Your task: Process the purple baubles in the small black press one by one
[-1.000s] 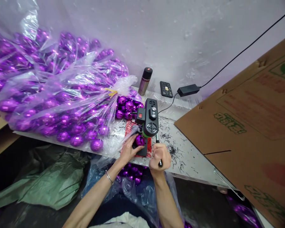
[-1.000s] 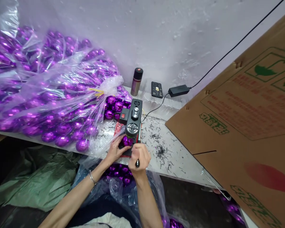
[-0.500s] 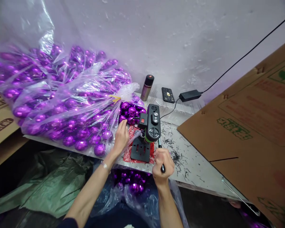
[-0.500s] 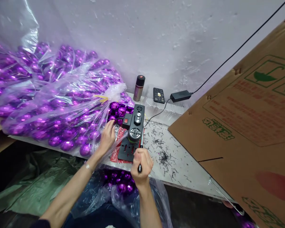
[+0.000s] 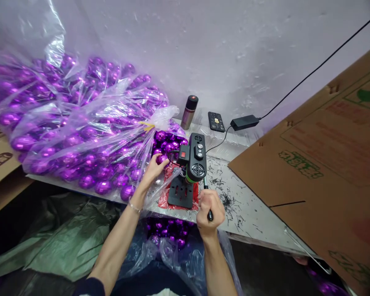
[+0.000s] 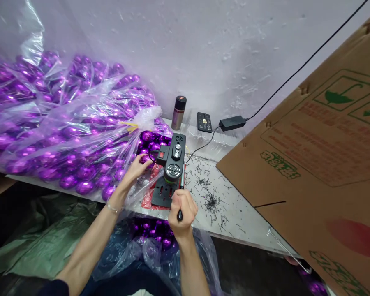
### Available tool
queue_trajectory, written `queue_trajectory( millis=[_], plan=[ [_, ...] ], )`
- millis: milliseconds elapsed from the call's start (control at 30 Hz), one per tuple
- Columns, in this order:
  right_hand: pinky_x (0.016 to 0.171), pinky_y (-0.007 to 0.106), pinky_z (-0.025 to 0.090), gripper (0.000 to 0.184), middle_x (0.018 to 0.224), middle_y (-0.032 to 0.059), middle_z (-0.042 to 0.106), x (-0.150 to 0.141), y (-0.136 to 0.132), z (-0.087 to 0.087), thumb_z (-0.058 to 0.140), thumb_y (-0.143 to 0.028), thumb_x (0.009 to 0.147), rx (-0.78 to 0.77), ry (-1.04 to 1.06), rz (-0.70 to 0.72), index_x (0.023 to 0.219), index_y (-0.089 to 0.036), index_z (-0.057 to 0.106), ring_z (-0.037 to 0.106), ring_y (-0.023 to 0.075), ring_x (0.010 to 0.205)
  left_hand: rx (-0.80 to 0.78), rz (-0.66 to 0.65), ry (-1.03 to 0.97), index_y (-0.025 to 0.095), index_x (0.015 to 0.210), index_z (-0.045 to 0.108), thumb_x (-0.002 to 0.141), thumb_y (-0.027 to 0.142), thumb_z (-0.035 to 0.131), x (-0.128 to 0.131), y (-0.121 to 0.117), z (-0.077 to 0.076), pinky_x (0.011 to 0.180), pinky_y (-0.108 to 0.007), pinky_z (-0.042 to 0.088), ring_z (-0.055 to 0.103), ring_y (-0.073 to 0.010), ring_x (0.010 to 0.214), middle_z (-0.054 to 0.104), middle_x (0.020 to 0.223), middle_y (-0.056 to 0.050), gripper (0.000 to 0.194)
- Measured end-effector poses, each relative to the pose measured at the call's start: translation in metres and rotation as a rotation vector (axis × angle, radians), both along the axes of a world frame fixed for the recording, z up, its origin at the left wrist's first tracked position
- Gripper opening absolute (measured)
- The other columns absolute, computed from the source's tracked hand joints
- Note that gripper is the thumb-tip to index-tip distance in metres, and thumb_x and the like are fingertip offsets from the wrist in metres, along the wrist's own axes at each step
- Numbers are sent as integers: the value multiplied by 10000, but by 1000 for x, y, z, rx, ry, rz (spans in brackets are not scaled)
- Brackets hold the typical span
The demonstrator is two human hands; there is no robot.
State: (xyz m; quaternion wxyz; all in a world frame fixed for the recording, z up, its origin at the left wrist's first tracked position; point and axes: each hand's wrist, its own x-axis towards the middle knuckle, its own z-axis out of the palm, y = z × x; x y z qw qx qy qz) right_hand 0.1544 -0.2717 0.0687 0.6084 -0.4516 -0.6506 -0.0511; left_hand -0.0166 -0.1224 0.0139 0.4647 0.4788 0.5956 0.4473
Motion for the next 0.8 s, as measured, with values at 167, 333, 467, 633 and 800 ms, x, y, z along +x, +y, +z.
queue_trajectory(
  millis=[167, 333, 467, 633, 800],
  plan=[
    [590, 265, 407, 319, 673, -26, 526, -1, 0, 1, 447, -17, 942, -3, 25, -1, 696, -220, 449, 538, 112, 637, -93, -32, -332, 223, 1362, 599, 683, 566, 864, -27, -65, 4, 691, -295, 593, 693, -170, 806, 676, 1152, -83, 805],
    [592, 268, 411, 320, 674, -23, 534, 0, 0, 1, 453, -25, 947, -3, 14, -1, 693, -219, 453, 544, 114, 641, -33, 13, -294, 227, 1380, 547, 765, 632, 779, -25, -97, 2, 712, -303, 605, 709, -154, 758, 654, 1192, -85, 771],
    [597, 275, 414, 311, 675, -19, 538, 1, 1, 2, 460, -33, 948, 6, 2, -5, 699, -219, 470, 543, 119, 647, 36, -36, -240, 222, 1398, 411, 778, 594, 774, -11, -106, -10, 837, -405, 624, 751, -218, 855, 663, 1139, -86, 809],
    [598, 282, 407, 303, 678, -17, 540, 1, 1, 7, 452, -54, 957, -21, 9, -6, 703, -219, 474, 539, 120, 641, 165, -219, -81, 221, 1341, 513, 808, 525, 761, 6, -109, -25, 993, -426, 576, 723, -260, 1093, 679, 1271, -119, 662],
    [595, 277, 403, 295, 681, -14, 544, 2, 0, 11, 453, -47, 956, -23, -5, 5, 716, -217, 481, 534, 117, 642, 332, -292, 259, 232, 1421, 549, 973, 430, 576, 17, -104, -31, 1147, -466, 478, 612, -282, 1333, 641, 1424, -122, 491]
  ],
)
